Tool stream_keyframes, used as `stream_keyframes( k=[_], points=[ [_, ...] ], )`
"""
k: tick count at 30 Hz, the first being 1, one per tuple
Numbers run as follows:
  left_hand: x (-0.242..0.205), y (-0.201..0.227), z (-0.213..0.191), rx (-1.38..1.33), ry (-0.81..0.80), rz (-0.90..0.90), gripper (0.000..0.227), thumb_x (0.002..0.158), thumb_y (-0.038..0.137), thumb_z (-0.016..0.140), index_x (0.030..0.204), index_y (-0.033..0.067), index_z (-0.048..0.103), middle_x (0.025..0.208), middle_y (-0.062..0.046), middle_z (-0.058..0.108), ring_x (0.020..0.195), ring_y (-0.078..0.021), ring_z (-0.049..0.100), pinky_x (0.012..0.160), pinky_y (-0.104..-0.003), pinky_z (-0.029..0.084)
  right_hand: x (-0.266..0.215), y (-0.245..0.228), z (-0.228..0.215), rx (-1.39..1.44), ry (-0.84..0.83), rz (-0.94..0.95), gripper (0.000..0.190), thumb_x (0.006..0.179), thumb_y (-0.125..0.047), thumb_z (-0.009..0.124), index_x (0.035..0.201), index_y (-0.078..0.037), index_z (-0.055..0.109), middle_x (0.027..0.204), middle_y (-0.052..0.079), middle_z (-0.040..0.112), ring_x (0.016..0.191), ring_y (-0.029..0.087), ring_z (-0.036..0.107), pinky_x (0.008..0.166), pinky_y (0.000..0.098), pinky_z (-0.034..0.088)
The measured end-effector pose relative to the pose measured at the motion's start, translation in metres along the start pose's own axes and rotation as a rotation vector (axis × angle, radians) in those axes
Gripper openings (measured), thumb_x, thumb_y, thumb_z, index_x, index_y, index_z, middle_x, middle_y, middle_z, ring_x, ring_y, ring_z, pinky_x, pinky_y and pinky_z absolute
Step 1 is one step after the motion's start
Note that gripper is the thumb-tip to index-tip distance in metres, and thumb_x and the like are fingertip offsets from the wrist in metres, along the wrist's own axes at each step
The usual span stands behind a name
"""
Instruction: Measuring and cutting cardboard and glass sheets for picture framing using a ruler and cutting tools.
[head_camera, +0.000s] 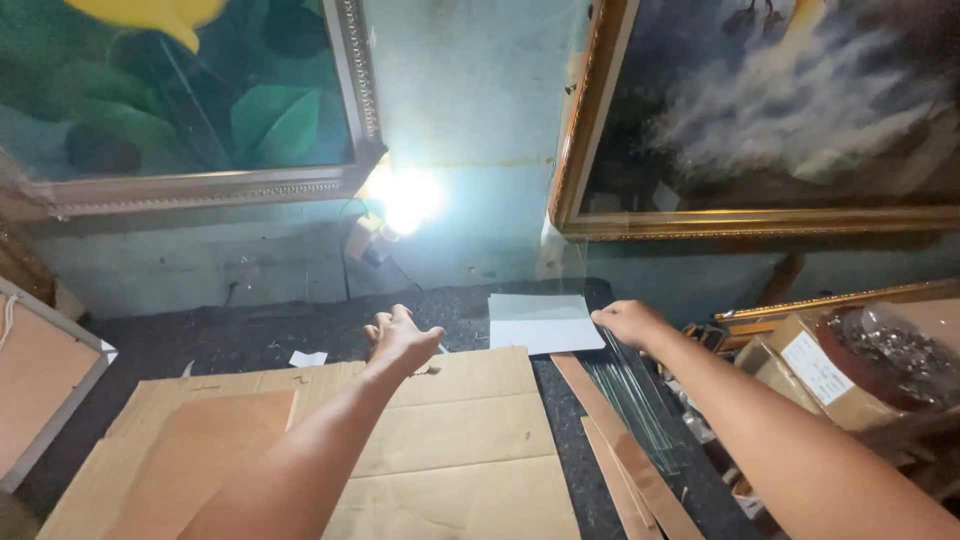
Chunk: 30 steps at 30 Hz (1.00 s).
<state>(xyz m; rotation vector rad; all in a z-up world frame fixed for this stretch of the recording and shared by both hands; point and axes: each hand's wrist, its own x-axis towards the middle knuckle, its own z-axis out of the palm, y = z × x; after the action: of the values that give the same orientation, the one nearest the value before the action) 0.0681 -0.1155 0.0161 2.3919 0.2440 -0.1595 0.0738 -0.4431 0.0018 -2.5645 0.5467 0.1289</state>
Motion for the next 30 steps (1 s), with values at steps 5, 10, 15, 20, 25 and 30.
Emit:
stream_keyframes(
  k=[5, 10, 15, 20, 25, 30],
  points=[
    [-0.001, 0.030, 0.004, -0.052, 0.017, -0.069, 0.061, 0.071, 0.038, 0.058, 0.122, 0.0095, 0.040, 0.127, -0.014, 0.035, 0.126, -0.0341, 0.025, 0.098, -0.047, 0.030, 0.035, 0.004, 0.003, 0.080, -0.068, 0.028, 0.052, 0.074, -0.047, 0.056, 0.115, -0.016, 0.060, 0.115, 0.011, 0.059, 0.107, 0.031, 0.055, 0.070, 0.0489, 0.053],
    [0.038, 0.039, 0.015, -0.101, 0.040, -0.032, 0.064, 0.070, 0.037, 0.060, 0.123, 0.0071, 0.039, 0.122, -0.016, 0.038, 0.124, -0.0358, 0.028, 0.097, -0.047, 0.032, 0.071, 0.005, -0.003, 0.136, -0.053, 0.062, 0.054, 0.075, -0.046, 0.055, 0.118, -0.013, 0.057, 0.118, 0.014, 0.057, 0.109, 0.032, 0.053, 0.072, 0.0508, 0.052],
    [0.094, 0.036, 0.040, -0.268, 0.086, -0.008, 0.079, 0.067, 0.049, 0.067, 0.128, 0.0091, 0.036, 0.125, -0.017, 0.044, 0.120, -0.0318, 0.040, 0.094, -0.043, 0.038, 0.079, -0.009, -0.006, 0.377, 0.038, 0.040, 0.061, 0.078, -0.045, 0.055, 0.123, -0.005, 0.050, 0.124, 0.018, 0.050, 0.115, 0.034, 0.045, 0.083, 0.0486, 0.046],
    [0.149, 0.040, 0.068, -0.289, 0.088, 0.005, 0.080, 0.070, 0.049, 0.066, 0.132, 0.0097, 0.033, 0.131, -0.012, 0.044, 0.118, -0.0282, 0.044, 0.094, -0.042, 0.041, 0.142, -0.006, 0.019, 0.401, 0.095, 0.002, 0.072, 0.079, -0.055, 0.053, 0.128, -0.003, 0.044, 0.129, 0.015, 0.046, 0.121, 0.029, 0.039, 0.097, 0.0467, 0.034],
    [0.167, 0.048, 0.087, -0.404, 0.068, -0.012, 0.078, 0.073, 0.039, 0.065, 0.134, 0.0060, 0.029, 0.134, -0.016, 0.039, 0.120, -0.0326, 0.041, 0.094, -0.047, 0.040, 0.154, -0.019, 0.035, 0.468, 0.121, 0.017, 0.074, 0.081, -0.055, 0.050, 0.132, -0.003, 0.037, 0.133, 0.013, 0.041, 0.126, 0.026, 0.033, 0.103, 0.0443, 0.027],
    [0.197, 0.031, 0.117, -0.371, -0.011, -0.010, 0.067, 0.084, 0.038, 0.050, 0.137, 0.0053, 0.024, 0.134, -0.022, 0.036, 0.122, -0.0358, 0.037, 0.097, -0.051, 0.036, 0.134, -0.036, 0.050, 0.542, 0.175, 0.021, 0.073, 0.081, -0.046, 0.055, 0.132, 0.001, 0.034, 0.132, 0.022, 0.040, 0.124, 0.031, 0.036, 0.102, 0.0425, 0.030]
  ],
)
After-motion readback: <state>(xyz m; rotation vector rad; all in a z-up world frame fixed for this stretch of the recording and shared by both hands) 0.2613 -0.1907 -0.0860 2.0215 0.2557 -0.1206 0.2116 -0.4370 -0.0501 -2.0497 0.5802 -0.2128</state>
